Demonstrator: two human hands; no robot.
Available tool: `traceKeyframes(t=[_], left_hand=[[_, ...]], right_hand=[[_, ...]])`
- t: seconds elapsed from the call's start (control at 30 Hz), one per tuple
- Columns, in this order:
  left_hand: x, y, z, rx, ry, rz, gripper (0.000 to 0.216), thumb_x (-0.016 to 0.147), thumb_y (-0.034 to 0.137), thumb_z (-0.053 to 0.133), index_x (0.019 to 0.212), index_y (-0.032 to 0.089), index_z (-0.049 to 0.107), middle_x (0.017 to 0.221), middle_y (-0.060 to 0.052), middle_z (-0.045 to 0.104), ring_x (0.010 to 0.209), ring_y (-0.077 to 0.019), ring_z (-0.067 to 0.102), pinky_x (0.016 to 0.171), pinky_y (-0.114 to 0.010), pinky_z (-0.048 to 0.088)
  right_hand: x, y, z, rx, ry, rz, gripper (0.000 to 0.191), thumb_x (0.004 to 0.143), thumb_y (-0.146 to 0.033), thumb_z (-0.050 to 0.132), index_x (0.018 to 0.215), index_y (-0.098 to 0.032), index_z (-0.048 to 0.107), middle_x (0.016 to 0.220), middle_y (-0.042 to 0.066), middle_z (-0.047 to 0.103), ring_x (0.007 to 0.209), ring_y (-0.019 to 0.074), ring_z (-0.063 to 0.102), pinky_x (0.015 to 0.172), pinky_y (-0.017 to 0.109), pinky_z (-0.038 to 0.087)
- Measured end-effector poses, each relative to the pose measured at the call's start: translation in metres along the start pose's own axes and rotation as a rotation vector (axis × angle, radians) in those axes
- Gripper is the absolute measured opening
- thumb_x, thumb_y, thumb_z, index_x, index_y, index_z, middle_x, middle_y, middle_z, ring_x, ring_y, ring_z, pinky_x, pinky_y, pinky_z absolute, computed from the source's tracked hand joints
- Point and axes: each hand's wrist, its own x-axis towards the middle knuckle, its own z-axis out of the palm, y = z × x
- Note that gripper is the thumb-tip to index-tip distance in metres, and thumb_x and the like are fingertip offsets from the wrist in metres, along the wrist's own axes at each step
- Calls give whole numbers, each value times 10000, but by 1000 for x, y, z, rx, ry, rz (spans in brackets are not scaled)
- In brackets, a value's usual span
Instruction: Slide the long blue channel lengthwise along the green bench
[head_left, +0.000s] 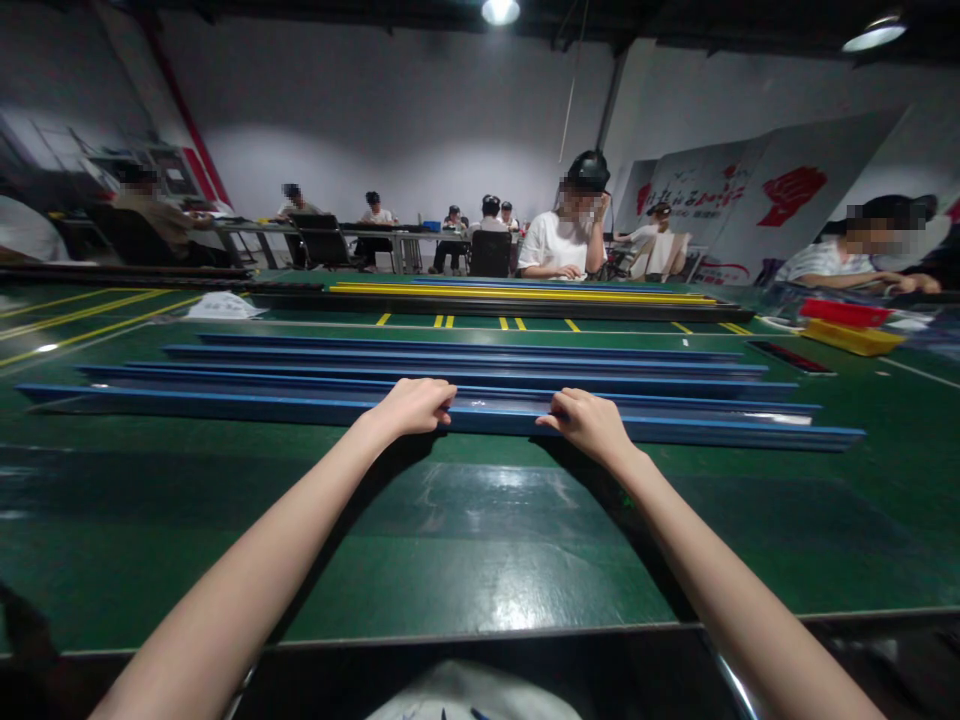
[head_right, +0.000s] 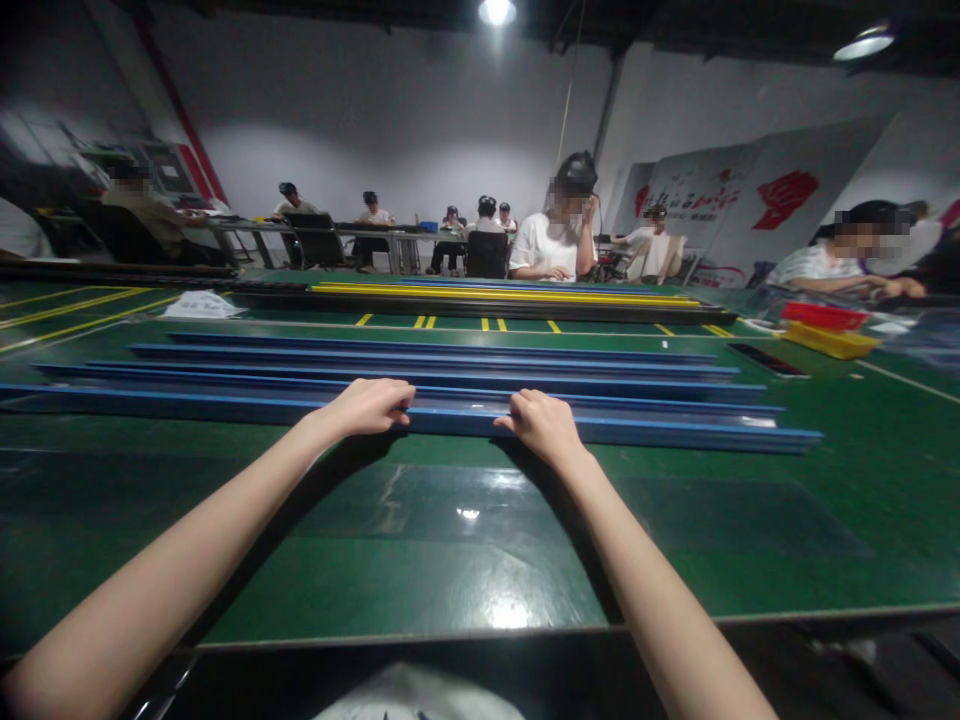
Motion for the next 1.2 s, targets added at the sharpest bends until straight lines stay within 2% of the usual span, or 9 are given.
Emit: traceKeyframes(t=[0.23,0.37,0.43,0.57,0.67,0.83,1.03,1.2], left_hand=[[-1,2,-5,43,-34,-33,68,748,225,536,815,212,546,923,-22,628,846,-185,583,566,-237,346],[-1,7,-10,141,-70,-45,90,734,181,552,818,205,573,929,-37,635,851,-186,591,586,-239,361],[0,10,-11,158,-64,-30,82,754,212,555,832,203,579,930,-41,636,849,-185,594,591,-238,365],[5,17,-8,107,5,-19,180,800,368,534,826,197,584,897,-45,633,812,-190,598,585,-241,367],[10,21,-6,69,50,-12,258,844,413,460,828,191,592,873,-50,627,798,-186,595,603,-242,373],[14,16,-1,97,118,-48,326,909,336,322,840,185,601,897,-59,618,842,-186,572,642,-254,384],[13,-2,13,138,247,-147,317,913,300,285,886,178,577,950,-79,588,906,-196,521,727,-280,386],[9,-14,23,100,315,-223,304,903,283,292,1009,196,563,1048,-79,588,957,-203,507,762,-308,367]], right_hand=[[3,-7,-1,-92,-40,3,329,867,-438,423,788,-161,583,819,62,622,776,158,554,551,249,286],[7,-14,-1,-96,-50,6,313,837,-458,468,805,-170,587,835,66,627,790,166,564,551,252,301],[10,-18,0,-89,-40,6,311,834,-458,474,810,-170,590,840,66,631,798,171,570,560,254,312],[15,-28,3,-71,-23,13,309,827,-456,486,818,-167,594,846,76,634,811,180,574,581,255,334],[21,-35,5,-53,-18,26,316,821,-466,488,822,-170,598,846,78,636,807,180,578,580,253,342],[30,-44,8,-31,-11,18,321,817,-470,491,841,-170,604,864,81,639,822,184,581,580,252,354],[36,-45,12,7,-8,44,325,808,-492,492,816,-188,605,860,72,642,823,180,579,573,250,347],[39,-40,15,31,-26,20,316,816,-483,488,819,-189,603,868,68,642,834,177,572,581,245,333]])
